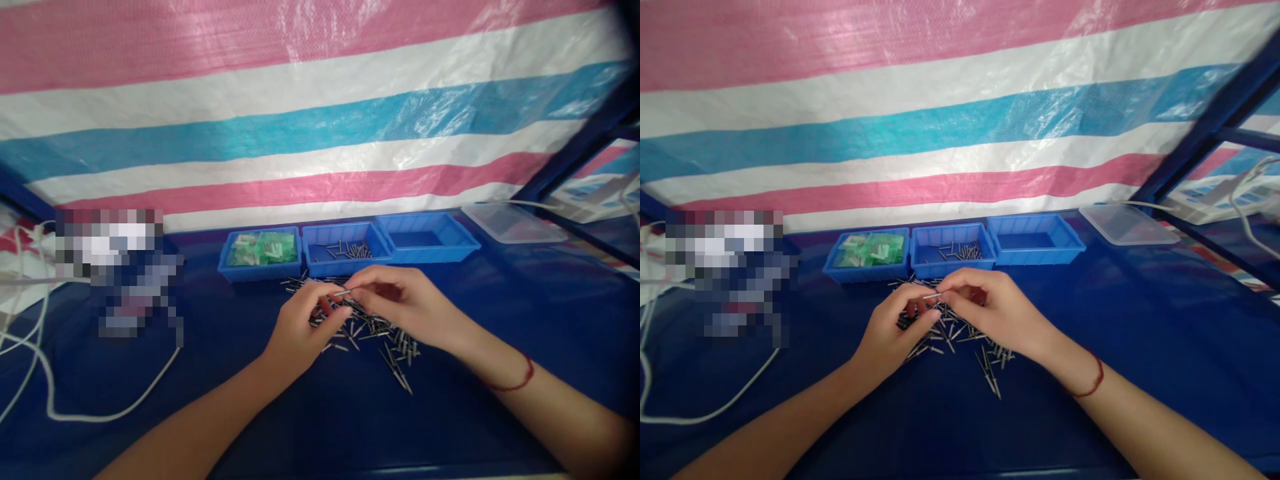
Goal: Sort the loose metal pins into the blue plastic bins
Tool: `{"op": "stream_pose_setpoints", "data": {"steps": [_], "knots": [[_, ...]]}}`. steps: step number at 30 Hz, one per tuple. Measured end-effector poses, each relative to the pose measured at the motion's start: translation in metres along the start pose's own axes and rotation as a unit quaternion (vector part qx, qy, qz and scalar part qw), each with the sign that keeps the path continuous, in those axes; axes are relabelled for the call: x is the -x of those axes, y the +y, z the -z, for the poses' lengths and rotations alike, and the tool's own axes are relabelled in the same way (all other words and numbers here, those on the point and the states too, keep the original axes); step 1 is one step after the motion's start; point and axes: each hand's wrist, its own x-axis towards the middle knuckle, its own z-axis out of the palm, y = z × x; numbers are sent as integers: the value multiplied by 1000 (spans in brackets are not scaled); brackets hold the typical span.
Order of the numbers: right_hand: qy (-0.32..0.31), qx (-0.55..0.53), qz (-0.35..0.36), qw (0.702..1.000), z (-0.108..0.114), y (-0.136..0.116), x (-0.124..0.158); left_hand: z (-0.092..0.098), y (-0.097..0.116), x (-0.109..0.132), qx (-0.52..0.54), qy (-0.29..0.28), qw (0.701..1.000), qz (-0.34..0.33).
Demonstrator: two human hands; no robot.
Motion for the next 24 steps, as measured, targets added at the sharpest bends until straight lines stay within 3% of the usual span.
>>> {"op": "stream_pose_setpoints", "data": {"steps": [3, 8, 15, 24], "knots": [[-21, -70, -43, 996, -17, 2, -1, 2, -1, -2, 1, 26, 999, 30], [-23, -108, -65, 992, -22, 1, -1, 3, -1, -2, 16, 50, 998, 37], [-58, -45, -37, 997, -16, 5, 0, 5, 6, -1, 16, 61, 998, 7], [21, -64, -38, 997, -14, 7, 0, 5, 2, -2, 8, 76, 997, -9]]}}
